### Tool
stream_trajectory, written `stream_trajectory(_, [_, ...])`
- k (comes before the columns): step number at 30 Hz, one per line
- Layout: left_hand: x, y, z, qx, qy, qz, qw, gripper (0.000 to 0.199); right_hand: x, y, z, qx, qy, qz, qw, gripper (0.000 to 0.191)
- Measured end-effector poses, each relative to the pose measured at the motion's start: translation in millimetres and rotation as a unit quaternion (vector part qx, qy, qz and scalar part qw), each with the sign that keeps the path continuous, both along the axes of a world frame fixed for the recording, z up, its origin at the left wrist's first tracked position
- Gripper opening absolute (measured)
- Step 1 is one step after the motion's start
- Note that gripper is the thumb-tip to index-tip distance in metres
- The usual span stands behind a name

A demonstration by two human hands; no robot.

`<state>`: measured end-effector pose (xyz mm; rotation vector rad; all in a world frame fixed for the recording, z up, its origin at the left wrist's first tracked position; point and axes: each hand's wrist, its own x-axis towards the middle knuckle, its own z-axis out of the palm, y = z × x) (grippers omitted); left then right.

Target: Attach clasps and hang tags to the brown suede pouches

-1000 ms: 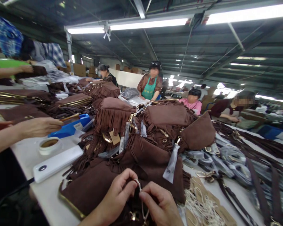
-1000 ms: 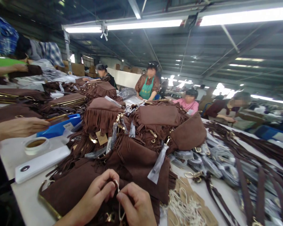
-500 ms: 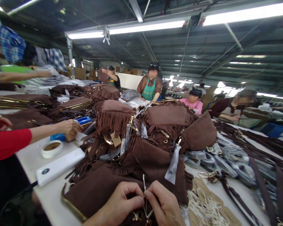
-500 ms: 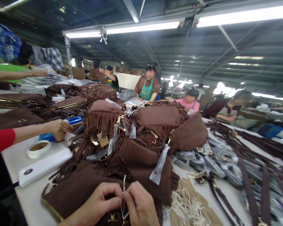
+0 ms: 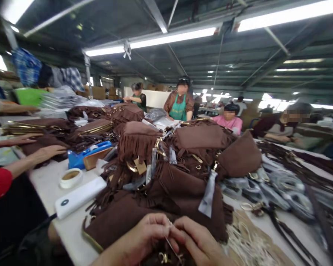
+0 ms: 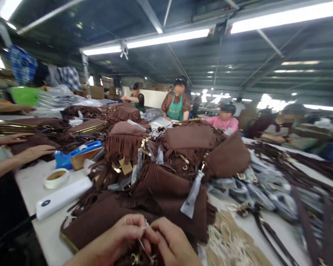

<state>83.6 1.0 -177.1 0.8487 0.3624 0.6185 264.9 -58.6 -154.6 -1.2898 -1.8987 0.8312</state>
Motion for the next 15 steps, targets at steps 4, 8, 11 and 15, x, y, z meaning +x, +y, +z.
stream_trajectory(4, [-8.3, 2.5, 9.7, 0.013, 0.037, 0.007, 0.999, 0.026, 1.3, -15.1, 35.5, -0.046, -0.034, 0.018, 0.998, 0.04])
stream_trajectory(8, [-8.5, 5.4, 7.6, 0.002, 0.048, -0.003, 0.999, 0.03, 10.8, -26.6, 35.2, -0.063, -0.147, -0.022, 0.987, 0.051])
stream_trajectory(11, [-7.6, 4.9, 8.7, -0.008, 0.047, -0.003, 0.999, 0.029, 16.0, -29.7, 25.0, -0.049, -0.253, -0.064, 0.964, 0.033])
stream_trajectory(15, [-8.0, 5.1, 9.6, -0.019, 0.032, 0.008, 0.999, 0.017, 23.7, -26.7, 22.6, -0.037, -0.277, -0.089, 0.956, 0.016])
